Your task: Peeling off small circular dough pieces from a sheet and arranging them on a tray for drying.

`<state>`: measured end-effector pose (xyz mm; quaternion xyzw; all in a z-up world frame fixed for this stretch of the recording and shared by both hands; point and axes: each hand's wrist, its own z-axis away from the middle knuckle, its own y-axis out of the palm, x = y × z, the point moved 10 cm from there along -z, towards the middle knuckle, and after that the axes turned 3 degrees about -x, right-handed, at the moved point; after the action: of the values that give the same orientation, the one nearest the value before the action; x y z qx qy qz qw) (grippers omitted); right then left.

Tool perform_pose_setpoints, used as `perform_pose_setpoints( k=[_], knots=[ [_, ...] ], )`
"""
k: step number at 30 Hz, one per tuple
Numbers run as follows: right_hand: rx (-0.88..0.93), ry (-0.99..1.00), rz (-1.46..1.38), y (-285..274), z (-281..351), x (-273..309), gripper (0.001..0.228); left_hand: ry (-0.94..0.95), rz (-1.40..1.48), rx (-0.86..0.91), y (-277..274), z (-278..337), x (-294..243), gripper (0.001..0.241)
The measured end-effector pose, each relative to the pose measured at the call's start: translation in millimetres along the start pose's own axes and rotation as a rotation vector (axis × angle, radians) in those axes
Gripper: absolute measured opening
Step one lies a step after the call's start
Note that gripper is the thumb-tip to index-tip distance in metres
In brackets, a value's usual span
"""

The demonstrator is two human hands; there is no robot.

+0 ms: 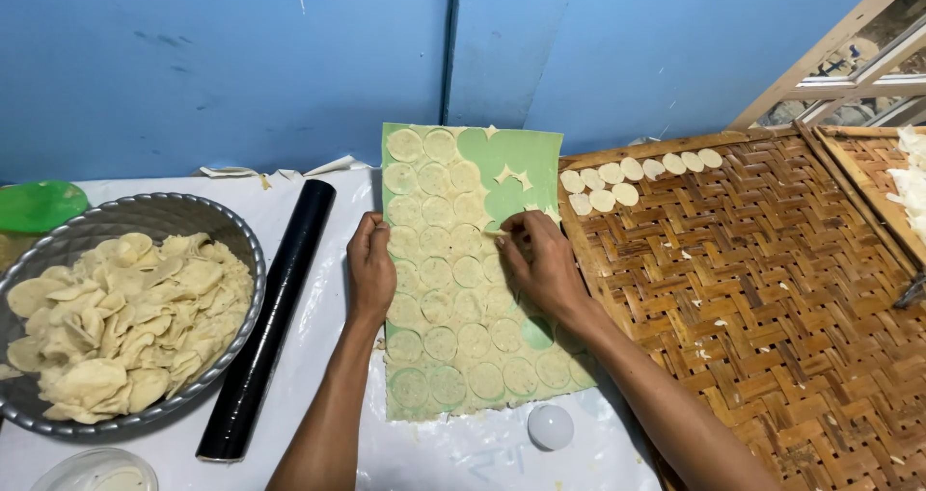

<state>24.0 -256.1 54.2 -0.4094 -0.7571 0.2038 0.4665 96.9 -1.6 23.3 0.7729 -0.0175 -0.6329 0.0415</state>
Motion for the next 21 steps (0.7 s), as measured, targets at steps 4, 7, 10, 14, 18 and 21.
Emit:
perform_pose_setpoints(
  k=[4,7,10,14,18,21],
  knots=[
    [-0.02,0.085,-0.084,-11.2,-3.8,12.6,0.019,-0.001,0.001,0.001,-0.2,-1.1,3.2,0.019],
    [-0.105,0.149,-0.172,-24.6,-7.6,2.7,0.02,0.002,0.023,0.016,1.6,-2.4,3.6,0.02],
    [-0.14,0.264,-0.303,-34.1,-4.0,-16.1,0.021,0.006,0.008,0.015,0.7,-2.5,8.6,0.019],
    [-0.183,0.351,-0.52,-44.1,5.4,-38.7,0.023,0.015,0.019,0.021,1.9,-2.3,3.1,0.02],
    [-0.197,0.446,-0.691,-49.0,18.8,-36.6,0.023,0.0,0.027,0.02,1.7,-7.5,15.6,0.019],
    [-0.157,0.531,-0.72,-58.4,29.7,-5.6,0.023,0.0,0.021,0.021,1.1,-6.9,13.5,0.019]
  ],
)
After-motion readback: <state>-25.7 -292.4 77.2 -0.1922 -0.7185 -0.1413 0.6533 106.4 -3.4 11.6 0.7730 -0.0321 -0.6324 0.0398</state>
